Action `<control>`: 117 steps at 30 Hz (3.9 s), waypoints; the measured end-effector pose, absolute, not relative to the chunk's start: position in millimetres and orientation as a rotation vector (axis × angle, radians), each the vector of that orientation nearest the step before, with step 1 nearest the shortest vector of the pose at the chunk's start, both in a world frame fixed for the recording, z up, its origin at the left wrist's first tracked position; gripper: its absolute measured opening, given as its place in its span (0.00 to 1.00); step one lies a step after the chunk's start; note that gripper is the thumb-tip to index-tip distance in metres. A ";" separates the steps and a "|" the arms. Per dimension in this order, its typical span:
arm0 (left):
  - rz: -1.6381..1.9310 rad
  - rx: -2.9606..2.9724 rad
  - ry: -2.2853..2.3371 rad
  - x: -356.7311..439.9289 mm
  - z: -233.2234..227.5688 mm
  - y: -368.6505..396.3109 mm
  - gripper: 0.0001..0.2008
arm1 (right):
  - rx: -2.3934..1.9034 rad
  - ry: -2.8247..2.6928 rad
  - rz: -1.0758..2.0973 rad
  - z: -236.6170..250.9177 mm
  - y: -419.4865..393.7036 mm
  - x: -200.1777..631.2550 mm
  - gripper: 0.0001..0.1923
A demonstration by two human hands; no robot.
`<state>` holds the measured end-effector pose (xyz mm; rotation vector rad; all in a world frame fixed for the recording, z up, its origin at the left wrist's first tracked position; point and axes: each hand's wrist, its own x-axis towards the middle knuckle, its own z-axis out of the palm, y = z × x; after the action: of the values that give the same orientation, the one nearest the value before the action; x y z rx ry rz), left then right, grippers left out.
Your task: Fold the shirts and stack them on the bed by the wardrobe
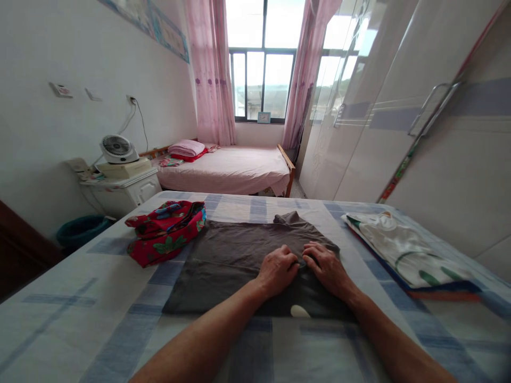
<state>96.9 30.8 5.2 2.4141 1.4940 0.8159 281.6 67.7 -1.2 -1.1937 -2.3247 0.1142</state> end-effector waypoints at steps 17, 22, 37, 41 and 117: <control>0.905 2.345 1.373 88.5 -0.9 28.1 0.07 | -1.179 -2.406 0.223 9.4 53.6 275.8 0.10; 1.094 2.278 1.297 90.8 3.2 25.1 0.08 | -1.046 -2.429 0.253 13.9 50.8 273.3 0.04; 1.091 2.302 1.438 93.4 1.2 24.7 0.05 | -1.058 -2.262 0.107 20.8 43.9 268.9 0.03; 1.043 2.347 1.387 92.5 1.7 23.5 0.09 | -1.028 -2.275 0.088 19.6 44.2 268.9 0.03; 0.867 2.437 1.447 92.6 2.4 26.7 0.08 | -1.111 -2.388 0.317 8.9 52.6 273.8 0.08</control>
<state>92.6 26.7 2.4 2.4372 1.4468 0.8670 273.8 52.6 8.9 -1.1110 -2.3879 0.3167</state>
